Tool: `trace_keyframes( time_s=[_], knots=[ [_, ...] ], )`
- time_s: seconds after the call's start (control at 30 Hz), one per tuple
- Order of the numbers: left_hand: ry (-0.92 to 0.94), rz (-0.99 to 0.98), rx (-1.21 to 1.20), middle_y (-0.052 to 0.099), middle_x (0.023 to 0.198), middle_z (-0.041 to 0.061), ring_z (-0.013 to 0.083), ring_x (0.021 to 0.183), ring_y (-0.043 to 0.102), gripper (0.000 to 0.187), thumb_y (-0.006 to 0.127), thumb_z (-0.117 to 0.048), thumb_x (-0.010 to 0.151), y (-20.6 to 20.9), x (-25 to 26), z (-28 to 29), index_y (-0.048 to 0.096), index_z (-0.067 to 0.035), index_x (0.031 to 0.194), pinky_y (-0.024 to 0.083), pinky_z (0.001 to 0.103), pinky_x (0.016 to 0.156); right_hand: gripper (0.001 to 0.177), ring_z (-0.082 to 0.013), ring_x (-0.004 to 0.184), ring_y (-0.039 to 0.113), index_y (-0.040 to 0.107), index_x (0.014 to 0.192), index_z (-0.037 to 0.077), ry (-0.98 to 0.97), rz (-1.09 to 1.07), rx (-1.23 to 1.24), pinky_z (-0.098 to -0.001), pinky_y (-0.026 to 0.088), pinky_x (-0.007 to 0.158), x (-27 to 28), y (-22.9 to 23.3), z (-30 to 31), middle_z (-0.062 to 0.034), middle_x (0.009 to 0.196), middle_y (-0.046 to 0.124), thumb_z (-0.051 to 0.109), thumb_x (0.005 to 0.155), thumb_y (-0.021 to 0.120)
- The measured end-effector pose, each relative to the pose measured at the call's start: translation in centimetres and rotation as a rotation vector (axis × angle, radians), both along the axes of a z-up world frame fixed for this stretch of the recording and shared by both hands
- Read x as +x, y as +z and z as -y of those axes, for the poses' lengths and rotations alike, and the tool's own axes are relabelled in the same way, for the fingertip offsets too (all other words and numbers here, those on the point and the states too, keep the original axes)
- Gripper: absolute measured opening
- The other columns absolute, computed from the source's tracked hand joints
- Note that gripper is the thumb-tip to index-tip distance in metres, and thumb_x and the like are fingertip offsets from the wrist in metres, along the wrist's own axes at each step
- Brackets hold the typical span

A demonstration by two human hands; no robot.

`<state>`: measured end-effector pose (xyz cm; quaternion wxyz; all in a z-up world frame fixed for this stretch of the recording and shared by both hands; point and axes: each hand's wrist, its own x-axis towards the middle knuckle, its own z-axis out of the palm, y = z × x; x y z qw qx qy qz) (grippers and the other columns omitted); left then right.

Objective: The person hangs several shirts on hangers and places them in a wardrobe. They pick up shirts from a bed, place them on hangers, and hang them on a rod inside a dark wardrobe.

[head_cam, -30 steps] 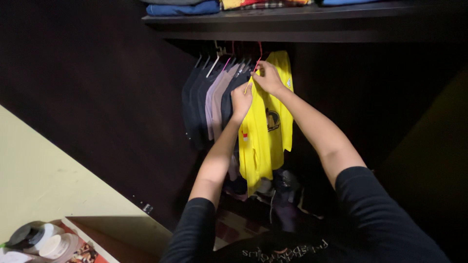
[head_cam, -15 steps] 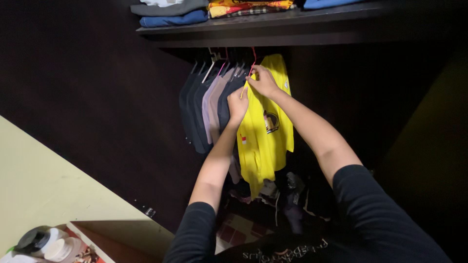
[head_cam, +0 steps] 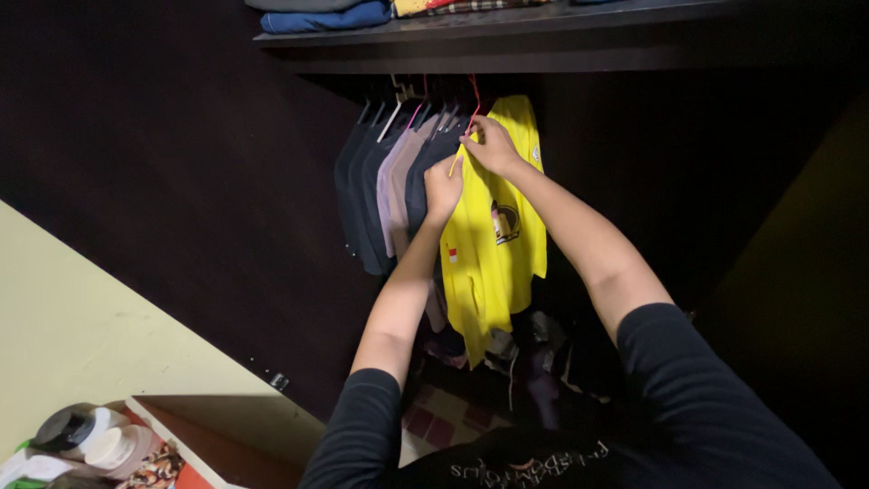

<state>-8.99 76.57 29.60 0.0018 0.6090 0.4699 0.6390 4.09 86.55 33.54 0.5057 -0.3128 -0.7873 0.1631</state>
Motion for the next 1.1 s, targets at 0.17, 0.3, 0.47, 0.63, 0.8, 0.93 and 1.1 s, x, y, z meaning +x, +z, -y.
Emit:
trace_keyframes(
  time_s=[0.17,0.3,0.47,0.63,0.8,0.93,1.1],
  knots=[
    [0.071,-0.097,-0.011,0.072,0.092,0.023,0.0410,0.091,0.071,0.022,0.066,-0.021,0.097,0.1,0.1,0.3,0.074,-0.001,0.101,0.056,0.044,0.077,0.049,-0.0334,0.107,0.065,0.061,0.134,-0.001,-0.006,0.079,0.046,-0.0417,0.052,0.096,1.1,-0.2,1.4,-0.0180,0.115,0.068,0.028,0.096,0.075],
    [0.163,-0.138,-0.033,0.070,0.100,0.018,0.0392,0.095,0.068,0.033,0.074,-0.028,0.091,0.9,0.4,2.6,0.072,-0.004,0.112,0.054,0.045,0.082,0.063,-0.0380,0.119,0.061,0.050,0.143,-0.009,-0.026,0.025,0.154,-0.0418,0.049,0.101,1.8,-0.8,2.7,-0.0272,0.134,0.059,0.027,0.099,0.077],
    [0.350,-0.320,0.169,0.060,0.112,0.013,0.0358,0.101,0.058,0.051,0.081,-0.032,0.085,0.9,1.5,7.8,0.065,-0.007,0.126,0.048,0.046,0.087,0.062,-0.0321,0.118,0.065,0.050,0.145,-0.006,-0.060,-0.043,0.009,-0.0397,0.052,0.102,3.4,-2.8,4.9,-0.0222,0.139,0.060,0.024,0.097,0.073],
    [0.199,-0.411,0.273,0.059,0.113,0.011,0.0336,0.107,0.058,0.042,0.081,-0.027,0.090,-1.9,2.2,12.4,0.065,-0.008,0.124,0.046,0.046,0.090,0.060,-0.0292,0.120,0.064,0.050,0.147,-0.004,-0.152,-0.104,-0.122,-0.0408,0.051,0.100,5.4,-7.8,7.8,-0.0183,0.138,0.062,0.023,0.099,0.073],
    [0.076,-0.327,0.167,0.060,0.105,0.012,0.0339,0.104,0.059,0.031,0.081,-0.023,0.088,-7.5,4.0,15.8,0.070,-0.009,0.113,0.048,0.046,0.093,0.056,-0.0229,0.115,0.067,0.052,0.146,-0.003,-0.155,-0.250,-0.273,-0.0347,0.054,0.099,6.8,-14.7,11.1,-0.0146,0.134,0.067,0.020,0.100,0.074],
    [-0.015,-0.239,0.013,0.063,0.104,0.012,0.0330,0.098,0.059,0.026,0.081,-0.021,0.088,-11.8,4.4,17.6,0.072,-0.007,0.109,0.049,0.042,0.088,0.052,-0.0174,0.112,0.066,0.051,0.145,-0.003,-0.152,-0.377,-0.446,-0.0299,0.058,0.094,7.8,-20.4,13.6,-0.0133,0.131,0.066,0.016,0.101,0.070],
    [-0.094,-0.185,-0.055,0.064,0.100,0.010,0.0320,0.095,0.059,0.023,0.080,-0.018,0.089,-15.9,4.4,17.8,0.071,-0.008,0.107,0.050,0.041,0.087,0.046,-0.0168,0.112,0.067,0.054,0.145,-0.004,-0.148,-0.433,-0.504,-0.0298,0.057,0.097,8.7,-26.0,16.4,-0.0122,0.128,0.067,0.012,0.104,0.068]
  ],
)
